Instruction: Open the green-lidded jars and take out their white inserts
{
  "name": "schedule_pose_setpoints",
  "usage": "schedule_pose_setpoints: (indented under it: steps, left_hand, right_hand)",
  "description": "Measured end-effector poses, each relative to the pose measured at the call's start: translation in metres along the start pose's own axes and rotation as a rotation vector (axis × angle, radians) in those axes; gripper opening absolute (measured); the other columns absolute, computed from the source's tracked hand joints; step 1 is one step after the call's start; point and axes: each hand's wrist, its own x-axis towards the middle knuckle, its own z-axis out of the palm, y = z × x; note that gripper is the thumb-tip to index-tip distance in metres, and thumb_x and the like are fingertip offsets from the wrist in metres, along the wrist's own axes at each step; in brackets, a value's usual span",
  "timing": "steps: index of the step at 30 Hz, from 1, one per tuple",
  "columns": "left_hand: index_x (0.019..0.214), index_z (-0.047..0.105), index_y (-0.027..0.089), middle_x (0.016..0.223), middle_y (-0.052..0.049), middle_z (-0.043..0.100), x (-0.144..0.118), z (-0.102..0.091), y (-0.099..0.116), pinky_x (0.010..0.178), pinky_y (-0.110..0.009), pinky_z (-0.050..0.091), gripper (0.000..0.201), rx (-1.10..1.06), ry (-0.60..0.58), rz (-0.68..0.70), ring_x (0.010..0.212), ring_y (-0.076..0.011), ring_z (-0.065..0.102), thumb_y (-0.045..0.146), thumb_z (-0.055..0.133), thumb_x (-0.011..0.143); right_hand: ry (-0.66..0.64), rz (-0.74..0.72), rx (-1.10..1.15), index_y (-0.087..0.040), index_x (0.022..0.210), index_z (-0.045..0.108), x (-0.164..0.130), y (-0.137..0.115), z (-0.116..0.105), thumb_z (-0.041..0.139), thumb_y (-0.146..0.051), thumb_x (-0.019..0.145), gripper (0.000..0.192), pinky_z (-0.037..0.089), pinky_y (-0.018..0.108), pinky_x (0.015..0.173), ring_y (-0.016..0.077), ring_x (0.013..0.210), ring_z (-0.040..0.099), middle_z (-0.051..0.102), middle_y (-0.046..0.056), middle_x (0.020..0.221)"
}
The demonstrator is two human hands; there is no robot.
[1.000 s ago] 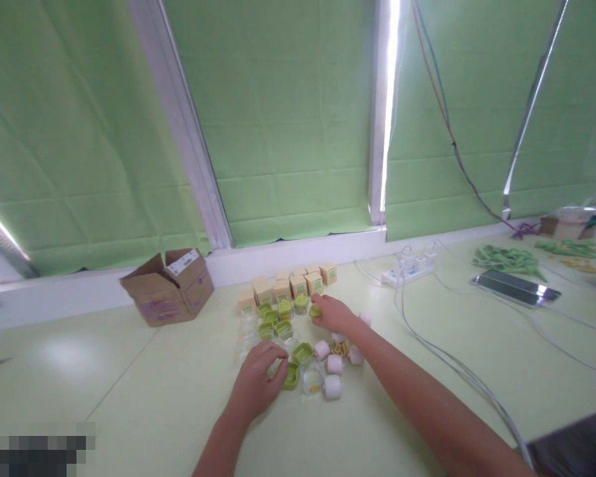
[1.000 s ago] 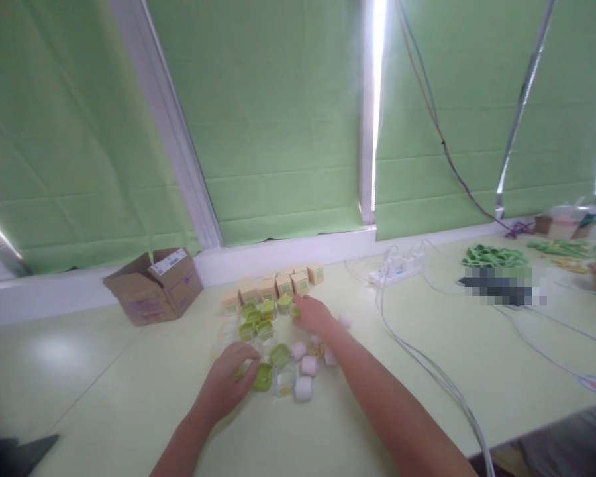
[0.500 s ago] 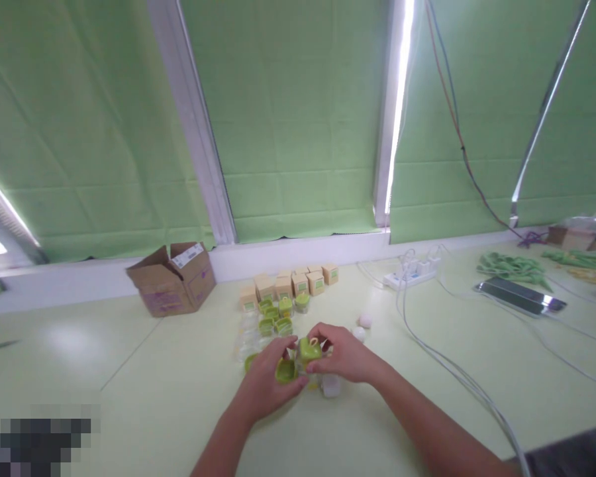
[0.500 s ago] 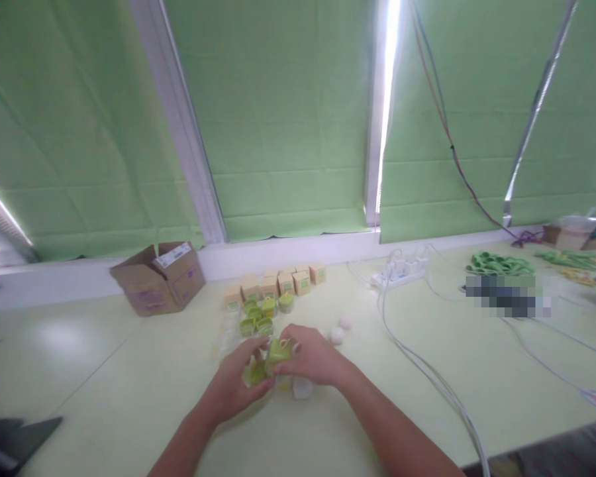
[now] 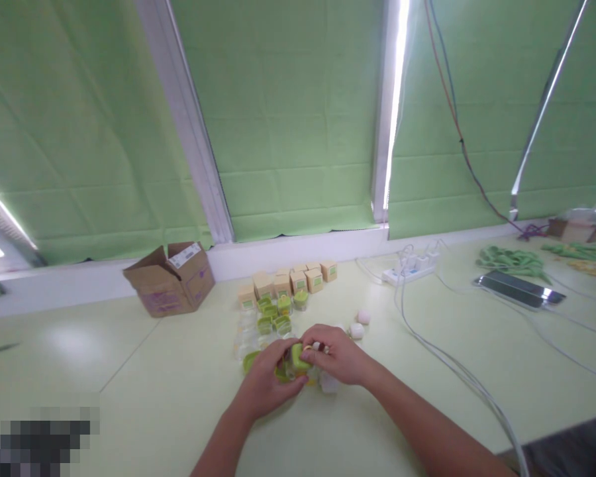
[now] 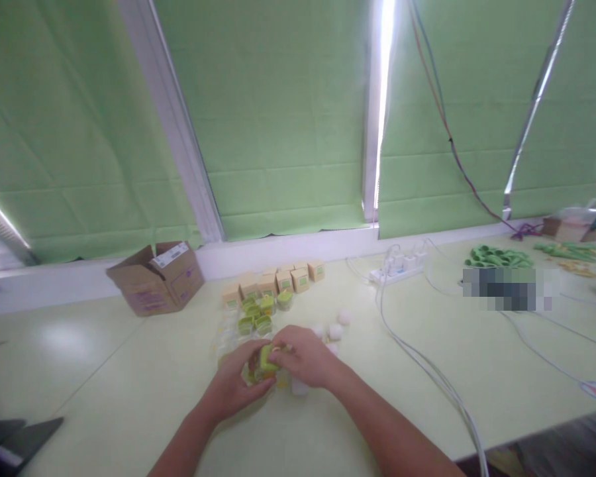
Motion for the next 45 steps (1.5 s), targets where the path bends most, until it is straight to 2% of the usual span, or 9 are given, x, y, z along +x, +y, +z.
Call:
schedule_pose_setpoints:
  steps: [12,18,22,25,34,45]
  left_hand:
    - [0.113,0.050,0.017,0.098,-0.006,0.060,0.001,-0.004,0.003,0.077,-0.031,0.045,0.047,0.025,-0.015,-0.040,0.083,-0.0176,0.055,0.032,0.064,0.071]
    - [0.111,0.051,0.018,0.093,-0.003,0.059,-0.003,-0.015,-0.003,0.070,-0.027,0.044,0.046,0.016,-0.132,-0.100,0.074,-0.0144,0.052,0.029,0.062,0.068]
    - [0.101,0.053,0.019,0.094,-0.001,0.058,-0.004,-0.024,-0.002,0.075,-0.028,0.043,0.037,0.019,-0.211,-0.092,0.081,-0.0160,0.052,0.024,0.060,0.065]
    - [0.102,0.051,0.020,0.099,-0.002,0.058,-0.005,-0.026,-0.002,0.080,-0.029,0.043,0.038,0.015,-0.222,-0.101,0.088,-0.0176,0.053,0.023,0.060,0.065]
    - [0.100,0.052,0.018,0.098,-0.003,0.057,-0.006,-0.026,-0.007,0.081,-0.031,0.043,0.039,0.037,-0.261,-0.143,0.089,-0.0193,0.053,0.025,0.064,0.063]
    - [0.097,0.056,0.018,0.102,-0.006,0.055,-0.007,-0.030,-0.011,0.088,-0.035,0.041,0.043,0.025,-0.298,-0.069,0.096,-0.0222,0.050,0.034,0.072,0.061]
  right_hand:
    - [0.040,0.069,-0.071,-0.018,0.087,0.064,0.000,0.001,0.000,0.054,-0.028,0.086,0.014,0.039,0.020,0.067,0.0111,0.075,0.055,0.063,0.000,0.081]
    - [0.180,0.172,0.070,-0.017,0.090,0.061,0.000,0.015,-0.006,0.049,-0.035,0.089,0.022,0.040,0.021,0.064,0.0109,0.072,0.054,0.061,0.000,0.078]
    - [0.259,0.211,0.153,-0.016,0.088,0.060,0.002,0.026,-0.010,0.049,-0.039,0.088,0.026,0.040,0.021,0.065,0.0112,0.072,0.052,0.060,0.001,0.078]
    - [0.282,0.222,0.182,-0.015,0.086,0.059,0.003,0.030,-0.011,0.048,-0.041,0.088,0.028,0.039,0.021,0.064,0.0111,0.071,0.050,0.058,0.001,0.077]
    - [0.292,0.212,0.185,-0.015,0.084,0.058,0.004,0.031,-0.012,0.049,-0.041,0.088,0.028,0.038,0.021,0.063,0.0106,0.069,0.048,0.056,0.000,0.074]
    - [0.284,0.235,0.171,-0.015,0.083,0.058,0.003,0.030,-0.013,0.049,-0.041,0.087,0.028,0.037,0.021,0.062,0.0106,0.068,0.047,0.056,0.000,0.073]
